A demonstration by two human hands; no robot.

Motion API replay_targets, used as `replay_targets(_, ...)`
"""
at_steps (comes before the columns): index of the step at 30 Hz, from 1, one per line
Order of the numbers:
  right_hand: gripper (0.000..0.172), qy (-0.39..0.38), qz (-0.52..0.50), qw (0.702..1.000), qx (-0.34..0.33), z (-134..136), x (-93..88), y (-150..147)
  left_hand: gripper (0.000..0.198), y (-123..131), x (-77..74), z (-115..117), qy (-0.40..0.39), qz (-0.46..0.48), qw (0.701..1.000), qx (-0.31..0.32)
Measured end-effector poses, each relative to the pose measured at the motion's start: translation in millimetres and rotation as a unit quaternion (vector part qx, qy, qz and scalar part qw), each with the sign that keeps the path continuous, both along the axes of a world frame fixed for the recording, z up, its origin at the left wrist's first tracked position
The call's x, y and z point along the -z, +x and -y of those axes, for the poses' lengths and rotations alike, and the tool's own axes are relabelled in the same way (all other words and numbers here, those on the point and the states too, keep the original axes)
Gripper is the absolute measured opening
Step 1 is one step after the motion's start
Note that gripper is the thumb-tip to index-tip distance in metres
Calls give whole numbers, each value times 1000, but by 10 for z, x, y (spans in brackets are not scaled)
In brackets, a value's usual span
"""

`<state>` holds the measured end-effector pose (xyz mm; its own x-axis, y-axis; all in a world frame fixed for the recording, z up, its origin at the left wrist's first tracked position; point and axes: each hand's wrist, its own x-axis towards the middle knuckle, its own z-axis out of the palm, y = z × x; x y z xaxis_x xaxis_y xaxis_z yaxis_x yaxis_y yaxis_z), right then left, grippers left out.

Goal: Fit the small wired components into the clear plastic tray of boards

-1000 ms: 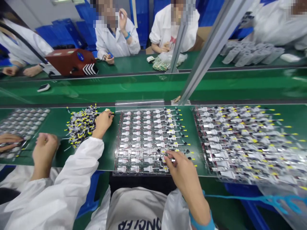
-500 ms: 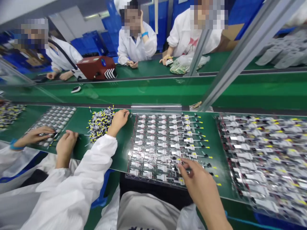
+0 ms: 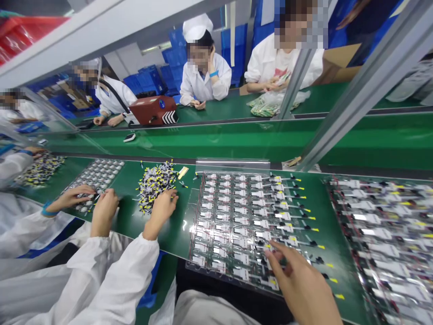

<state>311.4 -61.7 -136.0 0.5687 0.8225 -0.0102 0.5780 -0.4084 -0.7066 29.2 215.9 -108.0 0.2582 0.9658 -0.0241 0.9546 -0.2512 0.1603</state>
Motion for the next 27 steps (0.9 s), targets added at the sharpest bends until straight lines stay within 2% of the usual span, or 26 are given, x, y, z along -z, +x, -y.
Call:
replay_targets(3,68,0,-9,1000,7,25,16,6,17,-44,-4,-15,11,37,999,-22)
replay_targets(5,68,-4,-14,1000,9,25,16,8,18,-50,-23,-59,36,43,998,-22)
replay_targets(10,65,-6,-9,1000,11,30,27,37,34,114,-43,-272,39,9,998,43)
replay_targets(14,67,11,12,1000,9,75,34,62,26,284,-46,-426,20,-16,997,67)
replay_targets(17,66,27,24,999,1,82,14,50,21,326,-71,-439,17,-14,997,74)
replay_targets(19,64,30,29,999,-6,53,-12,26,21,316,-92,-392,15,8,996,84)
replay_targets(22,60,28,32,999,-13,-15,-82,-8,20,281,-134,-223,-5,97,989,110)
replay_targets(24,57,26,31,999,-13,-43,-166,-19,22,262,-188,-18,-19,166,978,124)
replay_targets(27,47,44,23,999,-22,-28,-347,-34,29,264,-322,448,-49,245,959,134)
